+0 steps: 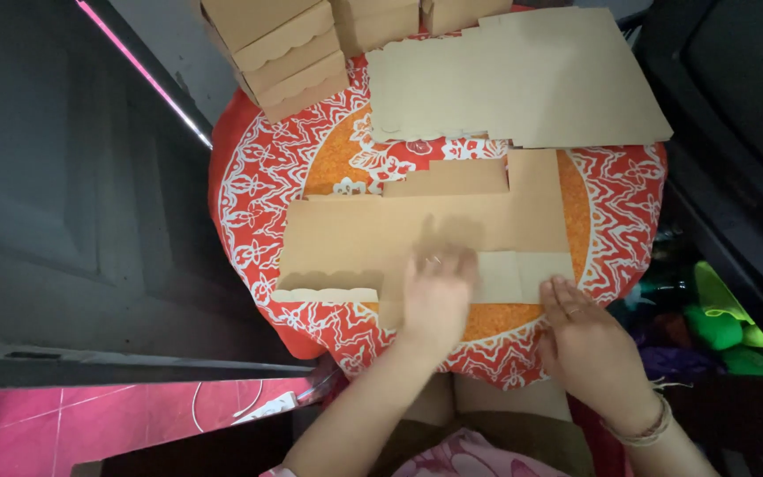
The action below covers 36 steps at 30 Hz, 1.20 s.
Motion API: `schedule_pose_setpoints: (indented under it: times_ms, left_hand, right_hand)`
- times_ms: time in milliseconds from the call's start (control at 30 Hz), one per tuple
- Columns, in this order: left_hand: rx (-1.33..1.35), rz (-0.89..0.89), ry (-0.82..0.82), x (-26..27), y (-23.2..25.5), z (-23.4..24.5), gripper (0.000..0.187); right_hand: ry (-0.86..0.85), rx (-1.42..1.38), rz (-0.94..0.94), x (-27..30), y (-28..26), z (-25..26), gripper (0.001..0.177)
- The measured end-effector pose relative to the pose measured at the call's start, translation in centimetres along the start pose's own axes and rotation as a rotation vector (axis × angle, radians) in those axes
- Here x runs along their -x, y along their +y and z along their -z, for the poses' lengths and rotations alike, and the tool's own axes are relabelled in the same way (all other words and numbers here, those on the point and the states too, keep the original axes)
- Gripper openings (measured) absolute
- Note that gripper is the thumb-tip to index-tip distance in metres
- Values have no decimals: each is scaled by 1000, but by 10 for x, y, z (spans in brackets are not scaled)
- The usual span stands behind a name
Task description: Manually folding flat cardboard templates into small boxes on a table.
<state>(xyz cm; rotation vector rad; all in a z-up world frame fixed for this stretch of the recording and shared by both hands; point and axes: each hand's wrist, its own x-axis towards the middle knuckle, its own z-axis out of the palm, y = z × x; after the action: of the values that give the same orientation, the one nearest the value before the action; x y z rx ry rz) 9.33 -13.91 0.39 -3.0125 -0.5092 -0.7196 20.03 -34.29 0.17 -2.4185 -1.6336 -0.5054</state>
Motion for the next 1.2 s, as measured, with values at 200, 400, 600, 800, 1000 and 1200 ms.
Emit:
schedule_pose_setpoints:
  times_ms: [200, 400, 600, 800, 1000, 1200]
  left_hand:
    - [73, -151, 41, 46, 55, -13, 58]
    - [149, -79, -110, 52, 65, -9, 76]
    - [-52, 32, -141, 53, 58, 11, 121]
    - [-232, 184, -163, 58, 55, 20, 139]
    - [-265, 209, -148, 61, 60, 12, 140]
    - [-255, 150, -155, 65, 44, 25, 137]
  right_hand:
    - [-40, 269, 50, 2, -13, -8, 65]
    - [-58, 255, 66, -2, -42, 2, 70]
    - [-75, 350, 120, -3, -32, 15, 81]
    - [-53, 360, 120, -3, -38, 16, 65]
    - [-125, 381, 48, -6, -46, 11, 70]
    - [-84, 364, 71, -9, -42, 10, 65]
